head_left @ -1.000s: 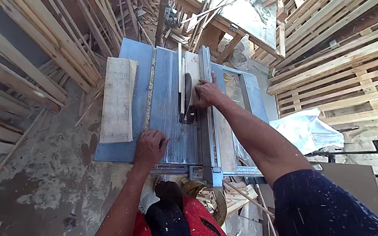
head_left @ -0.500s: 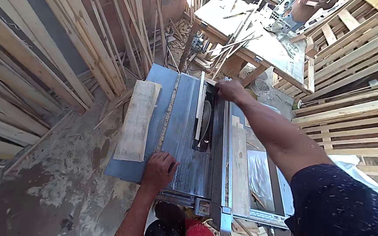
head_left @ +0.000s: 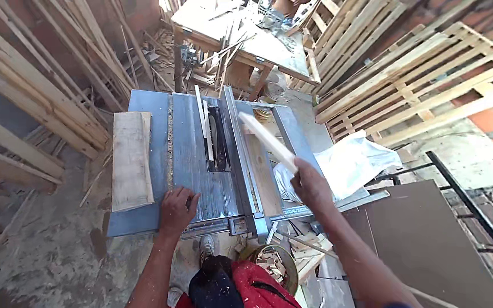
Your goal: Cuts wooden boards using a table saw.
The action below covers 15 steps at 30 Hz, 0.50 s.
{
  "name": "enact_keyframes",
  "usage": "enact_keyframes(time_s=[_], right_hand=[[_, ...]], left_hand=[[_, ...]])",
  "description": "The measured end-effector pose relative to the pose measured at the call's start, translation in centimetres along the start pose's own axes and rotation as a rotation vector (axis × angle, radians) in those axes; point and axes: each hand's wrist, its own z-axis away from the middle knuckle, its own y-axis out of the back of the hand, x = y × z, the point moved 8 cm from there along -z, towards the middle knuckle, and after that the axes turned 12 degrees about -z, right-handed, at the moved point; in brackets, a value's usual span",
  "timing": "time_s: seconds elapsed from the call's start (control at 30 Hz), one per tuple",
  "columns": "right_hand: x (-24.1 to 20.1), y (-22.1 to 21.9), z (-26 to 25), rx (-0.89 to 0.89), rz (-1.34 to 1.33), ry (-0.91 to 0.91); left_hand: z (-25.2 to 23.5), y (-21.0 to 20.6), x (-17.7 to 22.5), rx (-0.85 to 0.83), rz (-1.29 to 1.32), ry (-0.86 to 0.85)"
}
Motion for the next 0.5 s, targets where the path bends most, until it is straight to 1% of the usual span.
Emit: enact_keyframes(time_s=[0.07,0.13,0.2,0.23,0.27,0.33,0.4,0.47,0.5], right_hand=[[-0.9,-1.9,7.0,0.014,-0.013,0.050],[-2.0,-3.4,11.6,0.017,-0.023,0.074],[-3.2,-4.2,13.9,-0.033,-0.070,0.054],[-3.9,-4.9,14.5,-0.072,-0.096,0.039],[-4.5,-5.5,14.8,-0.103,-0.118,0.023],[-5.6,-5.1,14.8,-0.089,-0.131,0.012],[-7.1,-3.5,14.8,-0.028,-0.145,0.018],[-9.3,-2.7,14.6,0.002,-0.234,0.026],[-10.6,-2.8,14.2,-0.012,-0.303,0.034]], left_hand=[[0.5,2.0,0.7,0.041,-0.017,-0.047],[0.9,5.0,1.3,0.106,-0.041,-0.044],[0.9,8.4,0.9,0.168,-0.094,0.063],[0.8,10.0,-0.2,0.183,-0.138,0.159],[0.5,11.2,-1.7,0.164,-0.182,0.274],[-0.6,12.4,-5.0,0.021,-0.232,0.511],[-1.3,11.4,-7.9,-0.152,-0.213,0.683],[-1.5,9.7,-9.8,-0.297,-0.215,0.757],[-1.7,9.4,-10.4,-0.338,-0.220,0.776]])
